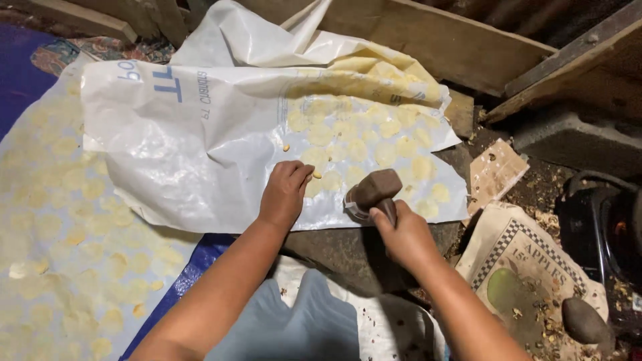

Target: Cracking seeds with a mallet on a stone and extracting the kernels.

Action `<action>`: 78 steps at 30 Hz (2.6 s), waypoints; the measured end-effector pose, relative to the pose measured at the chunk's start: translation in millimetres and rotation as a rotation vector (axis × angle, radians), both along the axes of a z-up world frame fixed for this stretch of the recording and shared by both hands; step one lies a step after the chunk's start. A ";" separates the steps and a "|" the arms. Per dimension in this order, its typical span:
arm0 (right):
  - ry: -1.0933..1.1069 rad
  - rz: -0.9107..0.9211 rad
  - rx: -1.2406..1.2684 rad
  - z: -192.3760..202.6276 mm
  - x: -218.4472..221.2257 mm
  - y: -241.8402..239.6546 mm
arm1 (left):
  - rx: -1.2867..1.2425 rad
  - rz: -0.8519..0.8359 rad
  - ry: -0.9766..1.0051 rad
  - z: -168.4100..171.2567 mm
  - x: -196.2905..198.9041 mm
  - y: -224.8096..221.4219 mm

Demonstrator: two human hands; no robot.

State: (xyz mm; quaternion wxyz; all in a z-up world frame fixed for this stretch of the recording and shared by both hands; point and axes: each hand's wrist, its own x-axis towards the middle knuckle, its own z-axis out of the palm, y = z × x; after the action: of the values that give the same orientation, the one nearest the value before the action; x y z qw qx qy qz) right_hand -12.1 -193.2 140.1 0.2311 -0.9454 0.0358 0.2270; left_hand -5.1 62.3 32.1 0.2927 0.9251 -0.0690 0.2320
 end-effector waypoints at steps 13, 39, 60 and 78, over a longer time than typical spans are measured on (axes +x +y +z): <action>-0.047 -0.106 0.051 19.5 -5.5 4.0 | -0.115 -0.135 0.008 3.2 -30.9 -47.1; -0.039 -0.049 -0.127 -54.3 -29.5 15.3 | -0.096 0.002 0.196 0.1 4.1 -2.1; -0.531 0.023 0.444 103.0 -31.0 0.9 | -0.172 0.014 0.098 18.8 -43.4 -41.1; -0.220 0.069 0.048 38.4 -22.3 47.5 | -0.134 0.074 0.067 14.4 -40.6 12.1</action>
State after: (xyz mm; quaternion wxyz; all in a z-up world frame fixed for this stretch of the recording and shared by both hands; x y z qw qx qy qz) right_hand -34.3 -145.7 178.5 0.2481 -0.9595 -0.0277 0.1307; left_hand -45.8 74.3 46.5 0.3474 0.9126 -0.0091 0.2156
